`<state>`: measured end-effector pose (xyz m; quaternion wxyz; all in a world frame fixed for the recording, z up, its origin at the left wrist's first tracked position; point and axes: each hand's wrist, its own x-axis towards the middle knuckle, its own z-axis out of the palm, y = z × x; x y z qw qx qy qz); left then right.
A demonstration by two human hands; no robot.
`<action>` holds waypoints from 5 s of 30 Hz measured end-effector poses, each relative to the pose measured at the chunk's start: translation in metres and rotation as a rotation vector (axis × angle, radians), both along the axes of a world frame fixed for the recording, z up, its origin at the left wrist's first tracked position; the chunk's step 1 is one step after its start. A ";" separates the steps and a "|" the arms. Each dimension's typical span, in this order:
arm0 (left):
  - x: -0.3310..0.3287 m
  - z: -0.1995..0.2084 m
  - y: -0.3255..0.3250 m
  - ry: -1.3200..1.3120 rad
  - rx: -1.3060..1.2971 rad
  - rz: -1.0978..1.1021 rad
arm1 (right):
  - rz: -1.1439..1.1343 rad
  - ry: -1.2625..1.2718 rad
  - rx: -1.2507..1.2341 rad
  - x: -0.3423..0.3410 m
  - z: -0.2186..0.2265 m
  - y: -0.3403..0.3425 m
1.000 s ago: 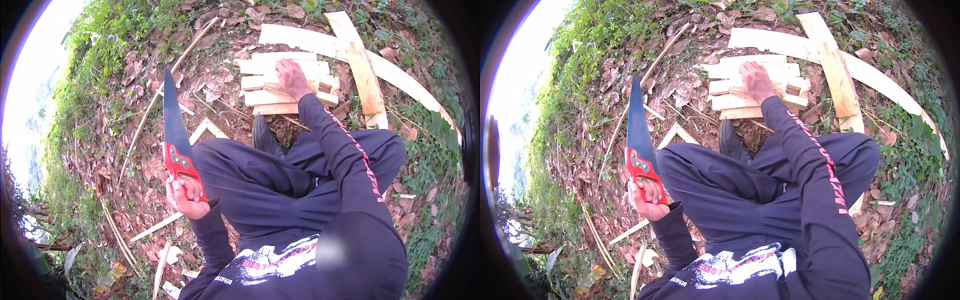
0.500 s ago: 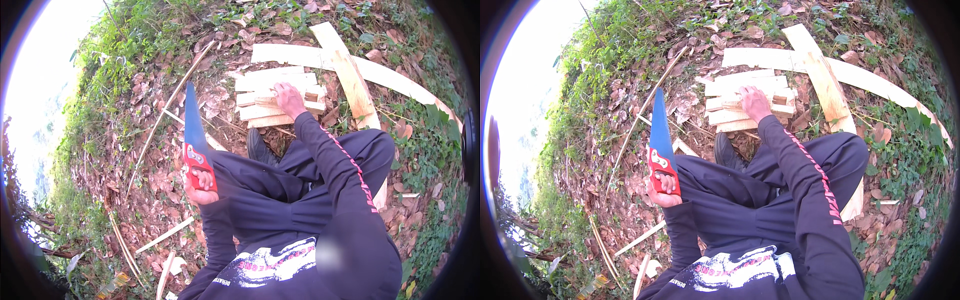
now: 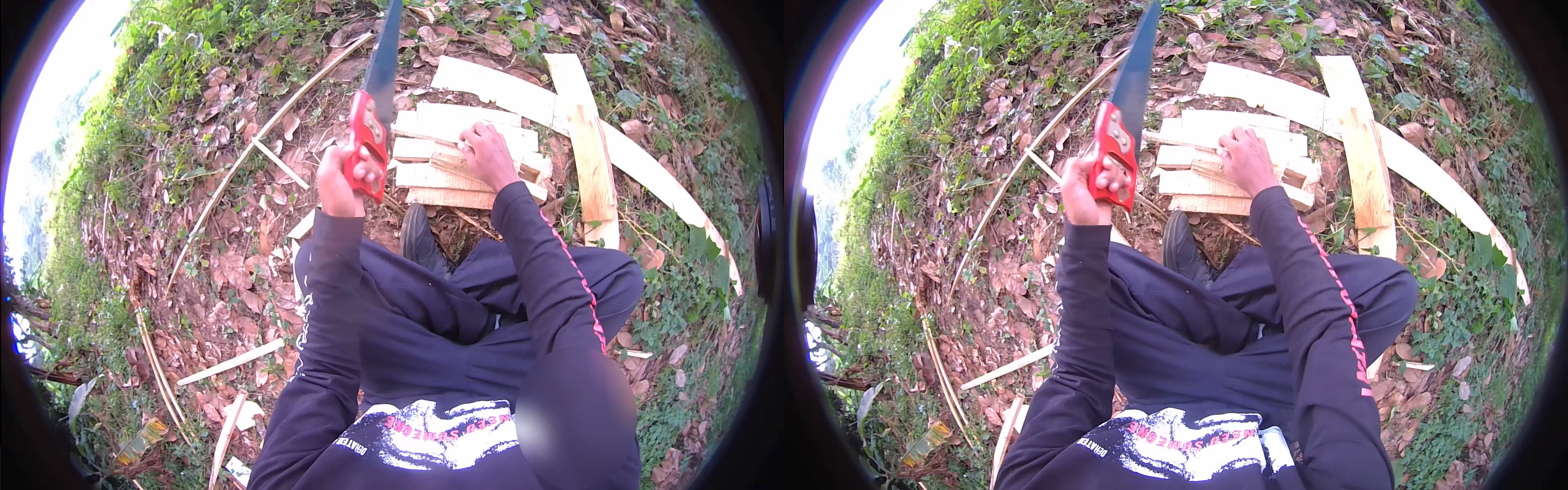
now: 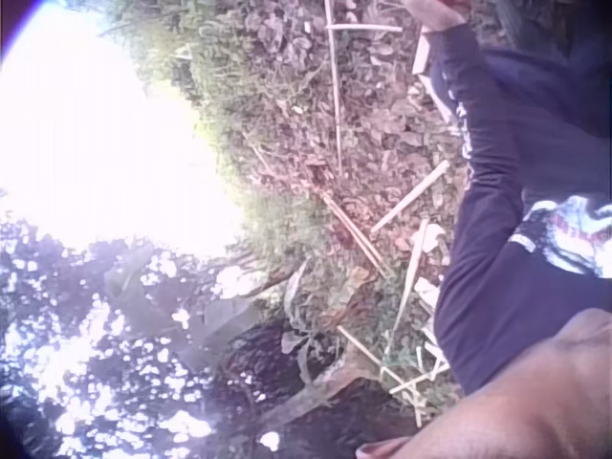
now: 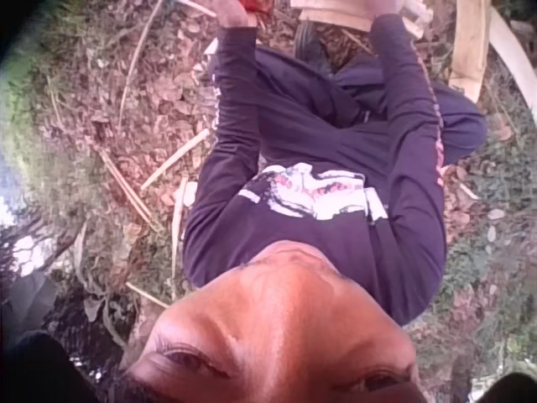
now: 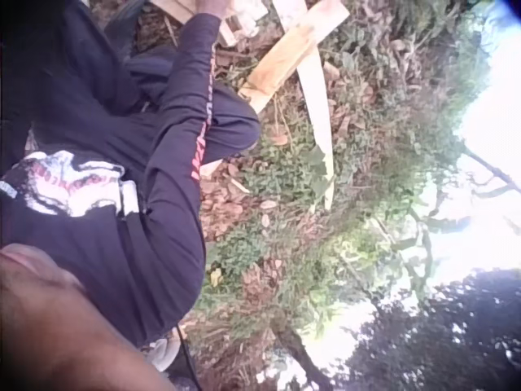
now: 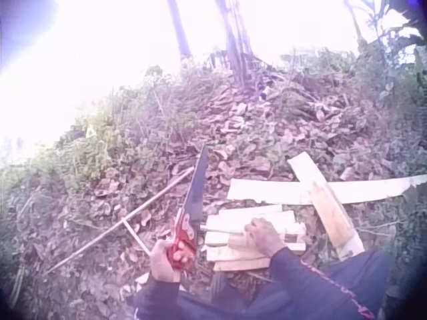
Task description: The person sits on the ground and uses a red hand saw to cut a piece of light-colored wood into smaller sections. They hold the wood with one hand and saw with the other, then inspect the cut pieces.
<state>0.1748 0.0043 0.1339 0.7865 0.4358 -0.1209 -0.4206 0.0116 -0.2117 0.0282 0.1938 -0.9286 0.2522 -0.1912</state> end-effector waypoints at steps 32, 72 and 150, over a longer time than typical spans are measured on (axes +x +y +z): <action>-0.036 -0.069 -0.020 -0.094 0.339 -0.149 | -0.157 -0.056 0.077 -0.001 -0.015 0.012; -0.051 -0.096 -0.027 -0.286 0.369 -0.064 | -0.593 0.323 -0.126 0.053 -0.035 0.009; -0.062 -0.019 -0.022 -0.396 0.691 -0.136 | -0.589 0.375 0.022 0.071 -0.031 0.007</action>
